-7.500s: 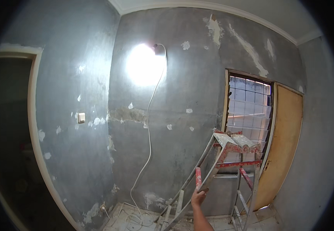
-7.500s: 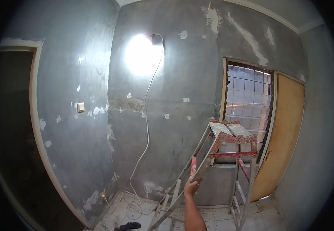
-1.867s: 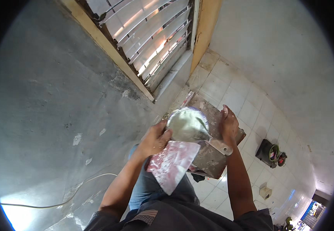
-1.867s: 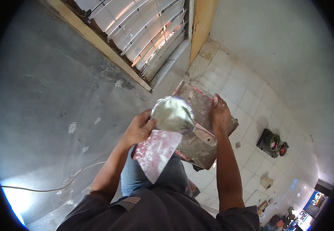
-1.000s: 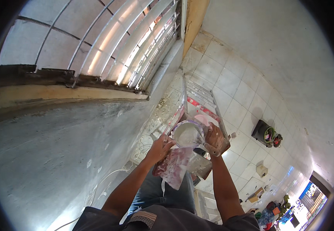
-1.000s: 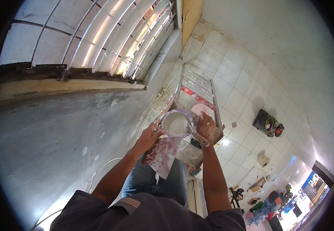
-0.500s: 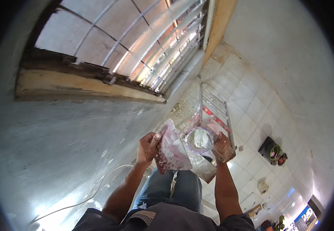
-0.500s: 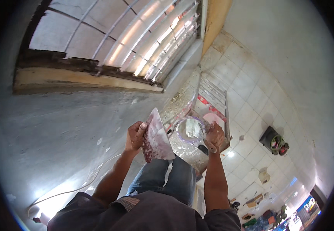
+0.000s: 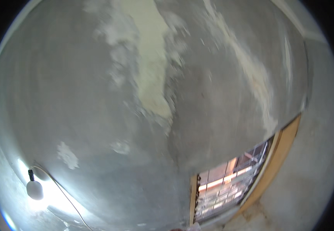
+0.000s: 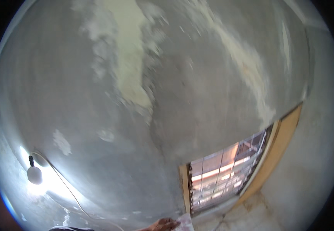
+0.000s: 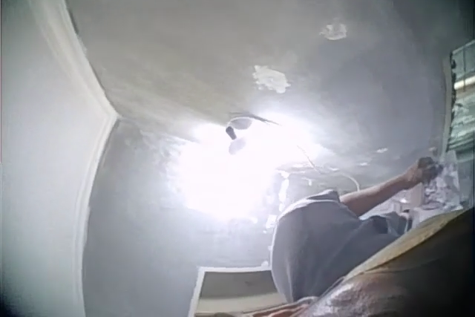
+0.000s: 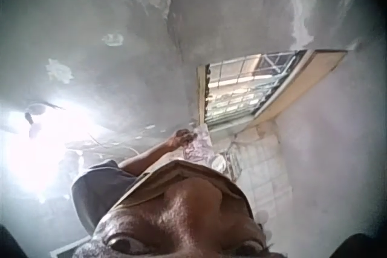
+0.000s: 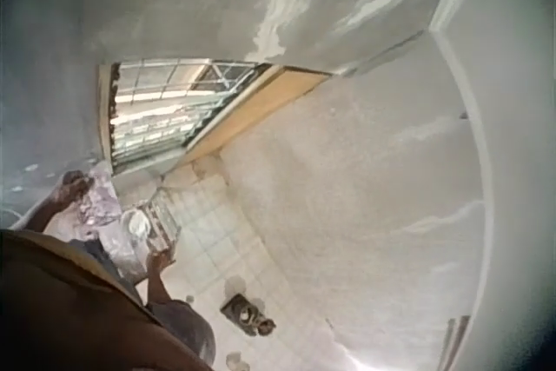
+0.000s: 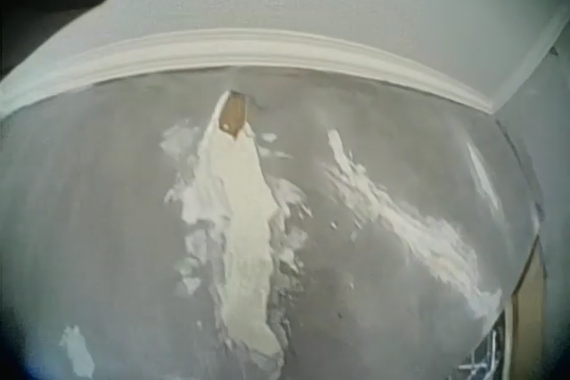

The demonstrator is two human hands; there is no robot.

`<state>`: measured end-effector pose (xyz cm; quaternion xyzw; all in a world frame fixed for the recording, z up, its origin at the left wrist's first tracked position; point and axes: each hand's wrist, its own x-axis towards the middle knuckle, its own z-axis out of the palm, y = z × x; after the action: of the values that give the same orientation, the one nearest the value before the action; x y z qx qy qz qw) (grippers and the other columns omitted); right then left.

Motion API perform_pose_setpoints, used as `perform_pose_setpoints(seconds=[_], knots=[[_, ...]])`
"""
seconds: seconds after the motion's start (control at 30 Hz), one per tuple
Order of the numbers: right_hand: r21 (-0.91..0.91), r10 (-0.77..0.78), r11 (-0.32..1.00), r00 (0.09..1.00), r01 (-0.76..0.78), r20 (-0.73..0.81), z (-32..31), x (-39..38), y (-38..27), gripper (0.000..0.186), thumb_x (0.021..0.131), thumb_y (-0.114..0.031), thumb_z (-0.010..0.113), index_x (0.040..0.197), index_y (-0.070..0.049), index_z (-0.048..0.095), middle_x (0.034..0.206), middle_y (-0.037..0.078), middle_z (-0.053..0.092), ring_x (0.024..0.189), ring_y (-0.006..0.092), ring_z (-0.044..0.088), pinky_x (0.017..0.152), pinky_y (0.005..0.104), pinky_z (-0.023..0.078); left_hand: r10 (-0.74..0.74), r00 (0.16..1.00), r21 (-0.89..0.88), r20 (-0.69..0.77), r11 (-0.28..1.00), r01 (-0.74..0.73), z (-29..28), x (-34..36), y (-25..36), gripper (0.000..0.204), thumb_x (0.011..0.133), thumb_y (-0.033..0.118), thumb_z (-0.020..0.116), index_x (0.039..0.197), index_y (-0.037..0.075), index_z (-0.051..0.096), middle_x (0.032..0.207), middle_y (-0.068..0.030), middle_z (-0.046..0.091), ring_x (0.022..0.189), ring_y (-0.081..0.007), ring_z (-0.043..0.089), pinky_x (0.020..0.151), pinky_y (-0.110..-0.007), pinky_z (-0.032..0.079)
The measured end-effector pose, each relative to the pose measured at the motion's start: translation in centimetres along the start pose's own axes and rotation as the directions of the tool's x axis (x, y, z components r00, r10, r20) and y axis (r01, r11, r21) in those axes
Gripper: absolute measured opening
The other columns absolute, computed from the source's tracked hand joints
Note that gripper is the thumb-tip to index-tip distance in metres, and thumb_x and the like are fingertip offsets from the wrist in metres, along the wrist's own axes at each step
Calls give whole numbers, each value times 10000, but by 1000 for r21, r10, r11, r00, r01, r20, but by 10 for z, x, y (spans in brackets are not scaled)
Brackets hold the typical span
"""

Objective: Mixes wall filler and applies it to gaps or holes in a concrete wall using a putty knife.

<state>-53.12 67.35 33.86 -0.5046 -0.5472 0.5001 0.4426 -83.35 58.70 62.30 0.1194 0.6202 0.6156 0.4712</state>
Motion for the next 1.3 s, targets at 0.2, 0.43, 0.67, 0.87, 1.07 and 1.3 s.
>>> perform_pose_setpoints(seconds=[0.2,0.43,0.67,0.87,1.07,1.3], knots=[[-267,-186,890,830,369,527,48,-28,-50,515,923,-441,530,1184,-5,613,1188,177,577,1030,302,547,854,479,441,78,997,-159,-5,984,-78,1,-49,17,166,942,178,588,984,18,607,808,-47,636,650,-125,561,578,-265,455],[-628,-751,352,610,695,254,18,153,-167,635,933,-388,509,1358,72,402,1347,317,446,1166,494,490,1025,549,367,684,727,301,-66,708,-639,-74,6,-5,237,897,193,598,1060,27,643,1005,-153,655,963,-292,617,856,-391,474],[-888,141,422,981,-184,-136,-156,234,7,301,927,-181,457,1095,9,618,1083,191,652,1025,360,606,905,438,481,630,773,759,69,470,-451,-76,3,155,60,867,51,659,916,29,632,834,-30,644,773,-128,605,701,-287,506],[-854,476,501,869,-143,133,-202,87,137,530,966,-433,406,1392,-120,449,1424,193,438,1295,372,437,1083,504,332,639,768,883,50,331,-333,-122,35,168,371,878,393,683,942,51,553,809,0,523,711,-95,493,613,-248,409],[-554,325,546,769,-628,-551,-92,72,81,402,967,-371,466,1069,-47,682,946,189,694,872,382,665,790,436,511,657,751,852,-70,431,-298,-137,14,175,486,841,462,706,1005,37,536,917,-9,542,851,-120,518,758,-263,431],[-537,167,588,740,-605,-651,-90,61,101,355,979,-281,455,983,-2,674,760,239,659,738,422,643,656,486,490,602,782,756,-160,584,-295,-167,11,170,533,849,396,713,1164,21,502,1029,-41,555,966,-160,541,850,-314,458]])
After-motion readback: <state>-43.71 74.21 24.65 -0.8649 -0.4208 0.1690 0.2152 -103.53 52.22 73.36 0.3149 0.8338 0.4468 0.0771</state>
